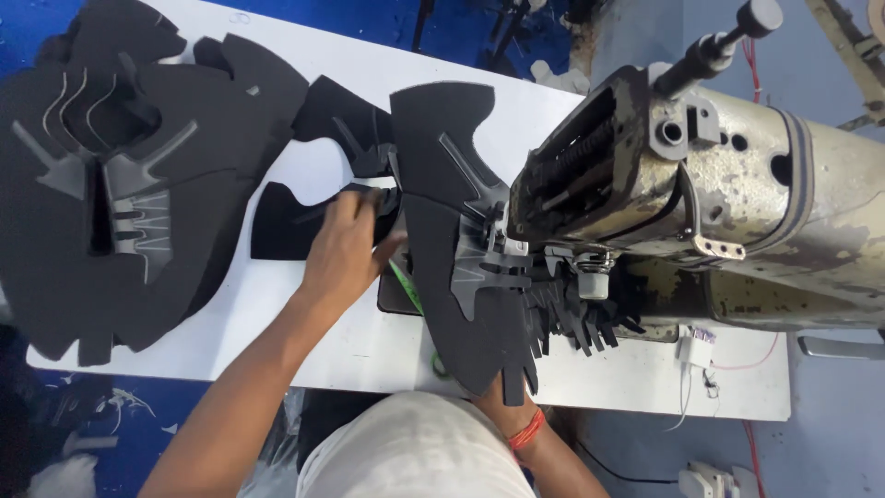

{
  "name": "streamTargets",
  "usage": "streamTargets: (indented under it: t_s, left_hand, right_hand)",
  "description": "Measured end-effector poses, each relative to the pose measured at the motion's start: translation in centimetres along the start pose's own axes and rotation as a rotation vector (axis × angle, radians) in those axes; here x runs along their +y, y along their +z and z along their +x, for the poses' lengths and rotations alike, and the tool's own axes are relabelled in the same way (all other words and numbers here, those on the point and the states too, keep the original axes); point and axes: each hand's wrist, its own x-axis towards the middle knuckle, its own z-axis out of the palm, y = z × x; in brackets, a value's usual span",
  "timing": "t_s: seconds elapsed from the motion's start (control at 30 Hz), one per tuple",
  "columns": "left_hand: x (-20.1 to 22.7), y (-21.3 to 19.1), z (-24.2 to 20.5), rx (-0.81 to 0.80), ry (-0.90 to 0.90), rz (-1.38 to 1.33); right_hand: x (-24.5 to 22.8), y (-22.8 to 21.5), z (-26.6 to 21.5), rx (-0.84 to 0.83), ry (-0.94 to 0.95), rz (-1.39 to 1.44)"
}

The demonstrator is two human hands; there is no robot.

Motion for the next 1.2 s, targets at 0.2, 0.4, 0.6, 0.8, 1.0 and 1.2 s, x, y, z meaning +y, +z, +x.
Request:
streamTargets:
  t_s: [0.2,0.4,0.6,0.8,1.0,1.2]
  left_hand:
    - [-0.1,-0.4,0.4,-0.346,-0.26,-0.209]
    - [1.0,-2.8,0.5,-0.46,-0.417,-0.31]
    - [0.8,-2.2,-0.1,-0.449,-0.371,-0.294]
    - [1.8,-5.3,1.4,-0.456,-0.449,-0.294]
    - [3.7,-11.9,3.8,-0.229,-0.352,-0.127]
    - [5.2,-16.0,8.8,0.173,0.045,-0.097]
  right_hand:
    - [6.4,2.8,-6.9,-0.1,-0.183,-0.136]
    - [0.5,0.7,-1.1,-0.235,0.424,0.099]
    - [1.6,1.4,2.3,-0.209,0.383,0.304]
    - [3.7,4.2,0.3,-0.027,0.398,1.024]
    - [2.5,3.1,0.0,-0.085,0.257,0.297]
    - [0.3,0.2,0.3,0.065,0.002,-0.058]
